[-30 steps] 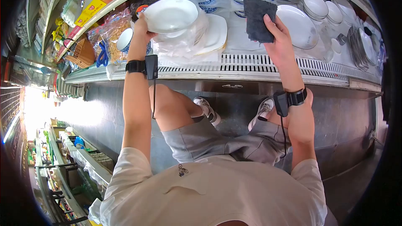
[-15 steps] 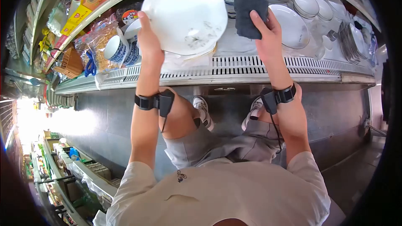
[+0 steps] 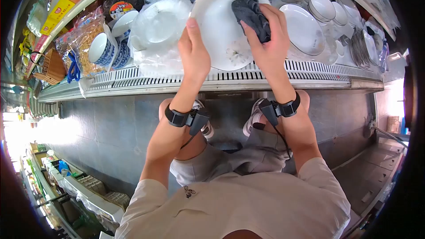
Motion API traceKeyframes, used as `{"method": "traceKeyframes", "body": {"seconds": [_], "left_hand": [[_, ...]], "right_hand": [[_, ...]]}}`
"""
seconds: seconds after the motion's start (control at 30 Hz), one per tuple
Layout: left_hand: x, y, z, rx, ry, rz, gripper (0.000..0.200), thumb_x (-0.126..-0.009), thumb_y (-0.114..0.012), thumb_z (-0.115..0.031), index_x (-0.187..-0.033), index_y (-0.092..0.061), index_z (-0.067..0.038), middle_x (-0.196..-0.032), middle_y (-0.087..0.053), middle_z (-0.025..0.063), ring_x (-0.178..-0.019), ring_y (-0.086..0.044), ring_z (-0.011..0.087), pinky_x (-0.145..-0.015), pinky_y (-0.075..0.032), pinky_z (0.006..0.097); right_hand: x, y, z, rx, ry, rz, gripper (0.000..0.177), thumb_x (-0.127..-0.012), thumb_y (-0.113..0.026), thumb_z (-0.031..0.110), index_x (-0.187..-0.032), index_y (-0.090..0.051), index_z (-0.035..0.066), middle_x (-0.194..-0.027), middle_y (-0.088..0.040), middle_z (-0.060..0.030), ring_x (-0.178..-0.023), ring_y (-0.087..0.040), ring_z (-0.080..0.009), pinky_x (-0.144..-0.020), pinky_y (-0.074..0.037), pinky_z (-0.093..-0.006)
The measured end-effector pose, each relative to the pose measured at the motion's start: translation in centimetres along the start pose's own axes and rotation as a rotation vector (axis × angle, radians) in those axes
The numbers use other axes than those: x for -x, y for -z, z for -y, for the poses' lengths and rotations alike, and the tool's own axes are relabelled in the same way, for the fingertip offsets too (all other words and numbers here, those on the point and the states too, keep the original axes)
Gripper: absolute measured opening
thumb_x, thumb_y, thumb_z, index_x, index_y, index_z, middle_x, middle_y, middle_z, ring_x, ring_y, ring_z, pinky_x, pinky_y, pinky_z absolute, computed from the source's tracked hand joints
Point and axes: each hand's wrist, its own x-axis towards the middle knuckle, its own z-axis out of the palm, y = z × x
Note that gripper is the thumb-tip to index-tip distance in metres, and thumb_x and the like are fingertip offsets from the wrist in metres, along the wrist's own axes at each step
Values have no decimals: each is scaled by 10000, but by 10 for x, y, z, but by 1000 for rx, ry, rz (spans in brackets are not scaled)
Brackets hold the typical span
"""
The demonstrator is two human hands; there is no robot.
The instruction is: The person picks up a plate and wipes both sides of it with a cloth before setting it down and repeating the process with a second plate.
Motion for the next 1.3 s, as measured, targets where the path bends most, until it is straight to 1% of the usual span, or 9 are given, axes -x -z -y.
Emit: {"method": "traceKeyframes", "body": {"seconds": [0.2,0.43,0.67,0.73,0.83,1.07,1.17,1.23,1.3], "left_hand": [[0,-1,26,-91,-66,41,575,-1142,-344,-406,-1015,-649,65,-775,-597,75,-767,-509,128,-661,-421,332],[-9,-1,19,87,-11,-23,655,-1138,-319,-461,-1223,-619,115,-1100,-687,137,-979,-595,171,-878,-484,318],[-3,9,15,84,43,14,645,-1140,-315,-458,-1170,-646,95,-946,-682,95,-885,-584,147,-793,-484,306],[-1,12,25,-43,38,112,721,-1124,-306,-535,-1343,-583,94,-1172,-682,121,-1069,-611,173,-946,-473,285],[1,15,32,-97,51,135,721,-1124,-306,-535,-1340,-581,96,-1189,-673,126,-1085,-603,173,-946,-469,283],[-2,18,25,106,102,-1,703,-1127,-308,-521,-1356,-571,90,-1247,-654,137,-1127,-590,179,-960,-472,300],[-3,16,22,151,47,-83,583,-1141,-336,-424,-1145,-641,73,-985,-669,119,-891,-592,157,-797,-485,315],[1,23,29,-10,59,114,682,-1131,-307,-503,-1363,-572,80,-1217,-669,135,-1115,-601,195,-968,-473,317],[6,17,38,-60,36,130,675,-1132,-308,-497,-1362,-573,79,-1210,-672,134,-1110,-603,194,-967,-474,318]], "right_hand": [[14,-16,13,-88,-20,161,577,-705,-770,-7,-1252,-590,19,-1158,-638,-194,-1039,-651,-399,-887,-540,-407],[18,-3,21,-175,-33,455,538,-676,-744,-41,-1200,-643,32,-1162,-655,-159,-1061,-656,-385,-900,-549,-395],[21,1,-1,40,-131,214,480,-700,-749,-27,-1170,-667,23,-1096,-660,-152,-966,-675,-352,-835,-552,-373],[18,-7,0,56,-126,102,487,-720,-747,-27,-1199,-674,23,-1086,-663,-154,-948,-676,-350,-829,-553,-374],[13,-18,10,-39,19,157,500,-712,-742,-38,-1205,-684,24,-1083,-666,-144,-949,-682,-341,-821,-557,-376],[30,-10,10,-122,-107,417,491,-688,-745,-39,-1170,-713,55,-1080,-680,-113,-954,-688,-332,-825,-565,-386],[28,-1,-5,-27,-100,321,437,-708,-764,-23,-1138,-717,40,-1042,-683,-132,-937,-696,-332,-810,-566,-380],[21,4,-10,69,-219,188,428,-722,-780,-9,-1143,-718,38,-1052,-690,-140,-925,-704,-337,-815,-568,-373],[19,1,-12,80,-232,165,447,-725,-790,0,-1164,-713,39,-1056,-696,-139,-915,-708,-337,-816,-568,-369]]}}
